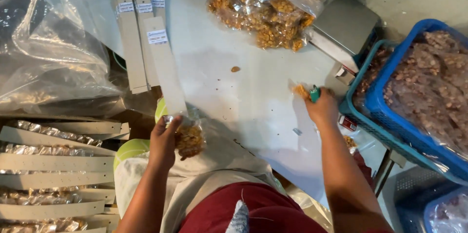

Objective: Attaching individual snack bags to a cardboard display strip using a handheld stapler

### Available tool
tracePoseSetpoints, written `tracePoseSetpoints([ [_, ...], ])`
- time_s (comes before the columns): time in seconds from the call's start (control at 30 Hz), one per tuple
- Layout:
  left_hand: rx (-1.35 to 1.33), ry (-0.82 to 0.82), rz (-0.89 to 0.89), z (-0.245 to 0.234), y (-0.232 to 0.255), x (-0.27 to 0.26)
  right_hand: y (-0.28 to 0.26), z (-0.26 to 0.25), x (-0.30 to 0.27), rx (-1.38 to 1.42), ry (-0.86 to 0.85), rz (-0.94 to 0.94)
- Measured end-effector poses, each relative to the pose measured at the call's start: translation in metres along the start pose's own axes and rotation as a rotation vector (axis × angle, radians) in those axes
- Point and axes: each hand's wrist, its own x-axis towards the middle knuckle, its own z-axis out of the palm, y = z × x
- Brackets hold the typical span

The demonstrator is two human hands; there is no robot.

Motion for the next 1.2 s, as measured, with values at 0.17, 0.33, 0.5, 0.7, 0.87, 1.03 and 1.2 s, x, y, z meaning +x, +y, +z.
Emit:
tracePoseSetpoints([
  [0.17,0.038,0.019,0.037,0.000,0.014,0.008,-0.052,-0.003,-0.036,0.093,-0.026,-0.157],
  [0.33,0.108,0.030,0.122,-0.005,0.000,0.023,-0.073,0.005,-0.041,0.173,-0.207,-0.083],
  [0.5,0.269,-0.109,0.219,0.011,-0.014,0.033,-0.140,-0.047,-0.077,0.738,-0.575,-0.312],
  [0.7,0.041,-0.231,0.144,0.039,-0.010,0.014,-0.230,-0.021,-0.115,0.941,-0.643,-0.616],
  [0.87,0.233,-0.241,0.203,0.048,0.003,-0.012,-0.248,-0.012,-0.114,0.886,-0.531,-0.508],
  [1.03,0.362,-0.239,0.384,0.053,0.002,-0.019,-0.248,-0.018,-0.109,0.866,-0.505,-0.490],
  [1.2,0.436,-0.244,0.554,0.061,0.019,-0.036,-0.281,-0.039,-0.113,1.445,-0.327,-0.070],
])
